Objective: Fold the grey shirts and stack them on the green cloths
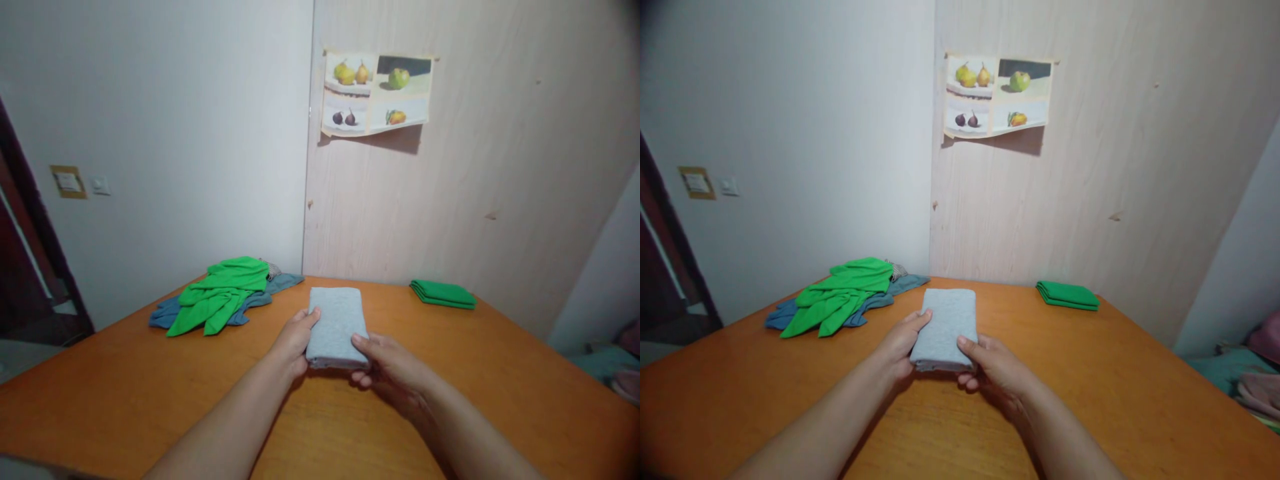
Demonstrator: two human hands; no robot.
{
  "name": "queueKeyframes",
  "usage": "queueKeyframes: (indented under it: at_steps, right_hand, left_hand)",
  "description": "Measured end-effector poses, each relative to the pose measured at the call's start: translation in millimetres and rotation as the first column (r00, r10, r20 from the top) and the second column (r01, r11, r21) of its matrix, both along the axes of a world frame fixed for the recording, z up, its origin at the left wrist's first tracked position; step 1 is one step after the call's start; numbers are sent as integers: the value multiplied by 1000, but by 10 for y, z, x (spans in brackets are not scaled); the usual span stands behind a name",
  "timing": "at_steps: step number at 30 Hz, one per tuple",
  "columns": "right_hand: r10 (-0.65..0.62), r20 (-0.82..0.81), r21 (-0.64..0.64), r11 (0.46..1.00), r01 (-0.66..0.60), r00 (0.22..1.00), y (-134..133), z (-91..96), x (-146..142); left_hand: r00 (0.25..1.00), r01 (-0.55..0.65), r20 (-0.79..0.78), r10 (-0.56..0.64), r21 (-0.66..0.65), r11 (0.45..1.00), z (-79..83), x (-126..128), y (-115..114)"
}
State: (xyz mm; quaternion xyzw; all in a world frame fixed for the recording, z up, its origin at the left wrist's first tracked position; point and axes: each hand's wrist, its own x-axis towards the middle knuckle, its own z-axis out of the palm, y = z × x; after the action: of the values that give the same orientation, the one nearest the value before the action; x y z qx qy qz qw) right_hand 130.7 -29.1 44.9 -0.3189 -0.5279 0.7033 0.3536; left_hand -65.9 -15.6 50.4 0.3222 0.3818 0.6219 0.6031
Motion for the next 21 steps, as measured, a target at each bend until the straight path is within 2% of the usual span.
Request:
queueKeyframes:
  at_steps: [8,16,18,21]
  right_hand:
    - [-46,-12,-65,997,46,999,58,0,30]
    - [-93,-27,-70,993,91,995,86,1,62]
    - [-88,-42,-73,994,85,995,72,18,52]
    - [-79,-155,-30,997,75,985,47,53,29]
  left_hand:
    - [995,80,58,-76,-66,995,-59,-21,56]
    - [992,91,95,-80,-120,989,30,43,-1]
    - [991,101,94,-92,-100,990,34,41,-6]
    - [987,134,86,-133,-4,991,27,34,-19]
